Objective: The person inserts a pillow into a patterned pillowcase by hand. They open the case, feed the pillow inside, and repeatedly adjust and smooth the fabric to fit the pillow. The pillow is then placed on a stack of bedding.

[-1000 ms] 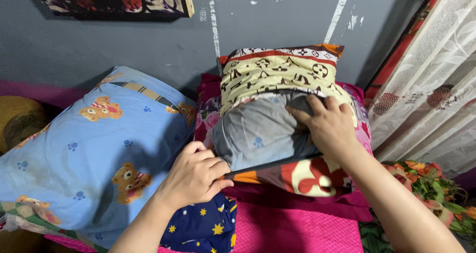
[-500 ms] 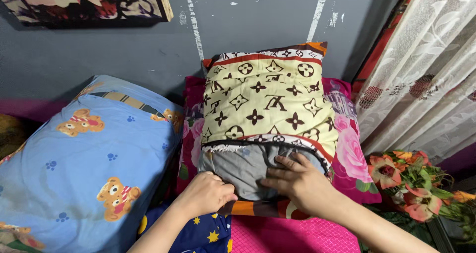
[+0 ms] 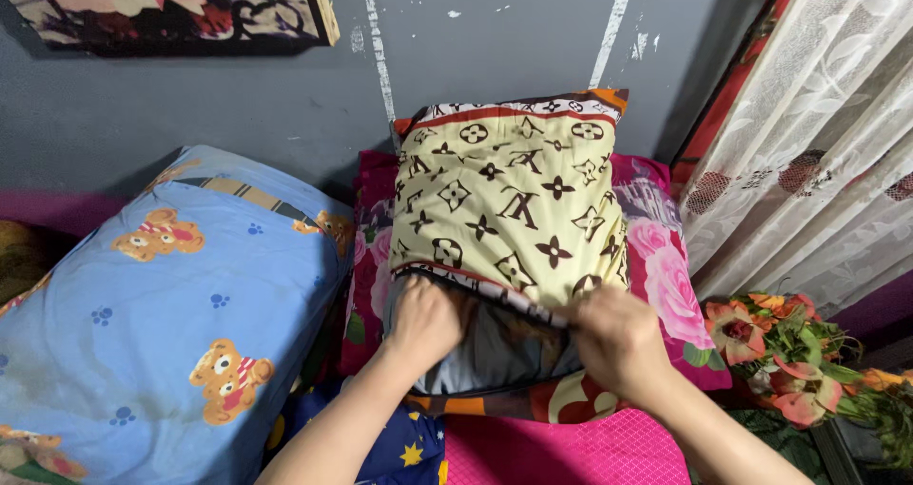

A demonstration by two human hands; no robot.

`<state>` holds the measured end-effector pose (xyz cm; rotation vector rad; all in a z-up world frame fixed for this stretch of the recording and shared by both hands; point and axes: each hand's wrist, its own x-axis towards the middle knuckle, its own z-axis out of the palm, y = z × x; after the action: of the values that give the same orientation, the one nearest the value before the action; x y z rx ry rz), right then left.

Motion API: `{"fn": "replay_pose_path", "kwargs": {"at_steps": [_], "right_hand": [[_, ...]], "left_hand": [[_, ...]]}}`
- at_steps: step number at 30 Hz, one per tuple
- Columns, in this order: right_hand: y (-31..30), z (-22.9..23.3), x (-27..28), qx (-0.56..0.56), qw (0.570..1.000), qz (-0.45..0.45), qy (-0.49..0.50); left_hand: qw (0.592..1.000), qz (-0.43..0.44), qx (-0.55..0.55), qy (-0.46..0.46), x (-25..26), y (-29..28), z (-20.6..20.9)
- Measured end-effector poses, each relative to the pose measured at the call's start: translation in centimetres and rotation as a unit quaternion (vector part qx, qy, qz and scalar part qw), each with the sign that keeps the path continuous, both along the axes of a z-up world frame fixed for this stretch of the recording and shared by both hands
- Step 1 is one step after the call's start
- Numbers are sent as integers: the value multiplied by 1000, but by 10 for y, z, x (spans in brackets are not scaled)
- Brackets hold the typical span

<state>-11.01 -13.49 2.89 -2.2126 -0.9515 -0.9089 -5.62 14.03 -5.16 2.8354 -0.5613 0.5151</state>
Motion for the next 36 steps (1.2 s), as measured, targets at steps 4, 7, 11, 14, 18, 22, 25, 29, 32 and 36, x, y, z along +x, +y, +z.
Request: {"fn": "replay_pose_path", "kwargs": {"at_steps": [4, 7, 11, 14, 18, 22, 25, 29, 32, 36], "right_hand": [[-5, -6, -16, -59, 997, -39, -30], [-11, -3, -11, -23, 994, -106, 4], [-12, 5, -3, 49, 988, -143, -28], [-15, 11, -12, 28, 995, -62, 66], [-23, 27, -17, -142, 956, 95, 239], [-8, 38, 13, -62, 980, -116, 147], [19, 30, 47, -121, 970, -167, 126], [52, 4, 82, -263, 947, -165, 78], [54, -18, 112, -310, 919, -208, 124], [37, -33, 170, -314, 901, -237, 180]], "left_hand": [[992, -82, -28, -93, 33, 2, -12], [997, -72, 36, -16, 26, 3, -8], [925, -206, -32, -318, -10, 17, 9], [892, -169, -100, -408, -16, 22, 13], [937, -142, -196, -251, -9, 32, -3], [904, -223, -227, -286, -17, 36, -31], [894, -243, -240, -291, -28, 26, -46], [900, -220, -251, -282, -31, 23, -31], [918, -190, -241, -252, -33, 21, -13], [943, -159, -229, -181, -20, 10, 10]]}}
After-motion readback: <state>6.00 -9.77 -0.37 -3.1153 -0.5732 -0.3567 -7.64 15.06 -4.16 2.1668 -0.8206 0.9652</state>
